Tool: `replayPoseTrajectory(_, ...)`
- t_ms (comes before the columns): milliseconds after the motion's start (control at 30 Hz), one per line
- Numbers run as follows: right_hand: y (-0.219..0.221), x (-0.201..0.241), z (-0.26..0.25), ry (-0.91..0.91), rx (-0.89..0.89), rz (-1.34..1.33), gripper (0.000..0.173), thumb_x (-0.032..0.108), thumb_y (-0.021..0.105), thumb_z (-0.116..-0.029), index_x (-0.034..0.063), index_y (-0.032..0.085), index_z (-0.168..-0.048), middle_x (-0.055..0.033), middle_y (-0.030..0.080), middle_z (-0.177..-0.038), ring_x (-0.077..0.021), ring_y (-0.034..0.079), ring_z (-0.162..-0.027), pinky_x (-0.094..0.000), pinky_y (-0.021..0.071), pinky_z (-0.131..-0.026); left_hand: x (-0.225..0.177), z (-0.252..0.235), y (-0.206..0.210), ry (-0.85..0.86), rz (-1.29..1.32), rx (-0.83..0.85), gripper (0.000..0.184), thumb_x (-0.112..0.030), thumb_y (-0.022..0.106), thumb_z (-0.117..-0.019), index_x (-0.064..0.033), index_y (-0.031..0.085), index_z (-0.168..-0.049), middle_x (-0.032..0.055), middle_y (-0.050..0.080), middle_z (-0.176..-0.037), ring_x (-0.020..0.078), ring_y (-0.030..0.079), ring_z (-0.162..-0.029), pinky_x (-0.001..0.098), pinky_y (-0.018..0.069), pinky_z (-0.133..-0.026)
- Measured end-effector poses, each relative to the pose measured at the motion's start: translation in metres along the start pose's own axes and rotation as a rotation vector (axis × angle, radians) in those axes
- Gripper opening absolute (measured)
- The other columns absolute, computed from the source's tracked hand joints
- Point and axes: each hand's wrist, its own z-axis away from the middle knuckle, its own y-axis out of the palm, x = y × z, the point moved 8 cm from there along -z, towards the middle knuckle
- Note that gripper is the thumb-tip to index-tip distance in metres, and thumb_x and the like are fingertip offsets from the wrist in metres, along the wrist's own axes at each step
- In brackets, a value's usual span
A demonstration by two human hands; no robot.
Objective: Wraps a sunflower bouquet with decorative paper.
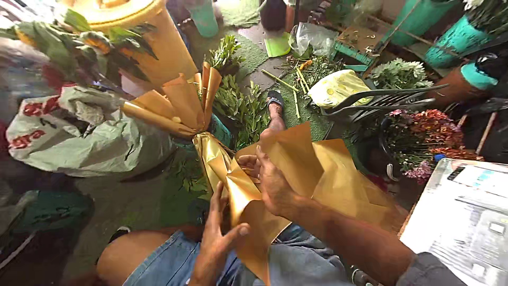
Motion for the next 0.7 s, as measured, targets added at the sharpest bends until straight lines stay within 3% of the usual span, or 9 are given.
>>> replayPoseTrajectory(67, 0.013, -0.027, -0.013, 0.023, 0.023, -0.015, 0.073, 0.059, 0.015, -0.1086, 0.0082, 0.060, -0.138, -0.0063, 0.062, -0.142, -0.0188, 0.053, -0.135, -0.0464, 0.0423, -0.112, 0.024, 0.005, -0.024, -0.099, 0.097, -0.066, 0.120, -0.059, 0.087, -0.0683, -0.0091, 0.027, -0.160, 0.0129, 0.049, -0.151, 0.0221, 0.057, -0.129, 0.0399, 0.0548, -0.102)
replayPoseTrajectory(133, 0.015, -0.046, -0.018, 0.038, 0.053, -0.011, 0.074, 0.060, 0.015, -0.1082, 0.0102, 0.058, -0.141, -0.0051, 0.059, -0.145, -0.0207, 0.050, -0.138, -0.0536, 0.0392, -0.112, 0.046, 0.004, -0.044, -0.134, 0.154, -0.246, 0.061, -0.018, 0.077, -0.0817, 0.0018, 0.056, -0.135, 0.0159, 0.070, -0.117, 0.0243, 0.072, -0.099, 0.0400, 0.0630, -0.082)
replayPoseTrajectory(233, -0.011, -0.005, -0.008, -0.384, 0.108, 0.189, 0.042, 0.024, 0.034, -0.1114, 0.0002, 0.061, -0.133, -0.0109, 0.066, -0.132, -0.0213, 0.063, -0.121, -0.0421, 0.0539, -0.101, 0.079, -0.005, -0.077, -0.160, 0.094, -0.450, 0.007, -0.001, 0.067, -0.0917, 0.0036, 0.069, -0.097, 0.0107, 0.073, -0.082, 0.0177, 0.072, -0.072, 0.0352, 0.0630, -0.068)
replayPoseTrajectory(267, -0.036, 0.028, -0.002, -0.643, 0.011, 0.374, 0.030, 0.015, 0.050, -0.1066, 0.0006, 0.065, -0.127, -0.0088, 0.069, -0.127, -0.0167, 0.065, -0.117, -0.0362, 0.0555, -0.100, 0.087, -0.008, -0.086, -0.157, 0.079, -0.461, 0.007, -0.001, 0.067, -0.0927, 0.0028, 0.071, -0.098, 0.0096, 0.074, -0.083, 0.0165, 0.072, -0.074, 0.0342, 0.0627, -0.070)
replayPoseTrajectory(333, -0.106, 0.088, -0.007, -0.935, -0.351, 0.903, 0.047, 0.033, 0.069, -0.0966, 0.0061, 0.061, -0.135, -0.0083, 0.060, -0.141, -0.0198, 0.055, -0.134, -0.0420, 0.0461, -0.113, 0.094, -0.011, -0.103, -0.161, 0.082, -0.444, 0.010, -0.003, 0.066, -0.0942, 0.0022, 0.071, -0.101, 0.0095, 0.075, -0.087, 0.0157, 0.073, -0.077, 0.0337, 0.0631, -0.073)
replayPoseTrajectory(400, -0.193, 0.109, -0.050, -0.740, -0.520, 1.107, 0.081, 0.051, 0.070, -0.0916, 0.0031, 0.043, -0.152, -0.0194, 0.047, -0.154, -0.0348, 0.045, -0.143, -0.0590, 0.0372, -0.115, 0.097, -0.016, -0.118, -0.176, 0.108, -0.421, 0.011, -0.003, 0.065, -0.0953, 0.0019, 0.070, -0.104, 0.0087, 0.074, -0.088, 0.0150, 0.072, -0.078, 0.0327, 0.0623, -0.073)
replayPoseTrajectory(467, -0.265, 0.080, -0.095, -0.305, -0.401, 0.809, 0.081, 0.055, 0.061, -0.0975, 0.0178, 0.029, -0.161, -0.0071, 0.053, -0.151, -0.0198, 0.055, -0.134, -0.0464, 0.0496, -0.109, 0.099, -0.022, -0.131, -0.127, 0.129, -0.410, 0.016, 0.000, 0.066, -0.0917, 0.0004, 0.069, -0.108, 0.0075, 0.074, -0.092, 0.0144, 0.071, -0.082, 0.0313, 0.0612, -0.075)
replayPoseTrajectory(533, -0.289, 0.043, -0.113, -0.090, -0.190, 0.512, 0.061, 0.050, 0.053, -0.1027, 0.0195, 0.039, -0.154, -0.0059, 0.066, -0.130, -0.0178, 0.067, -0.113, -0.0426, 0.0601, -0.092, 0.098, -0.027, -0.141, -0.072, 0.137, -0.396, 0.020, -0.001, 0.065, -0.0914, -0.0008, 0.069, -0.110, 0.0071, 0.073, -0.097, 0.0147, 0.070, -0.087, 0.0322, 0.0600, -0.079)
replayPoseTrajectory(700, -0.288, 0.055, -0.097, -0.358, 0.048, 0.331, 0.032, 0.000, 0.070, -0.0867, 0.0050, 0.066, -0.118, -0.0039, 0.075, -0.101, -0.0130, 0.073, -0.090, -0.0333, 0.0633, -0.082, 0.084, -0.026, -0.164, -0.021, 0.227, -0.411, 0.014, 0.001, 0.061, -0.0955, -0.0002, 0.072, -0.105, 0.0068, 0.074, -0.093, 0.0134, 0.071, -0.082, 0.0310, 0.0611, -0.076)
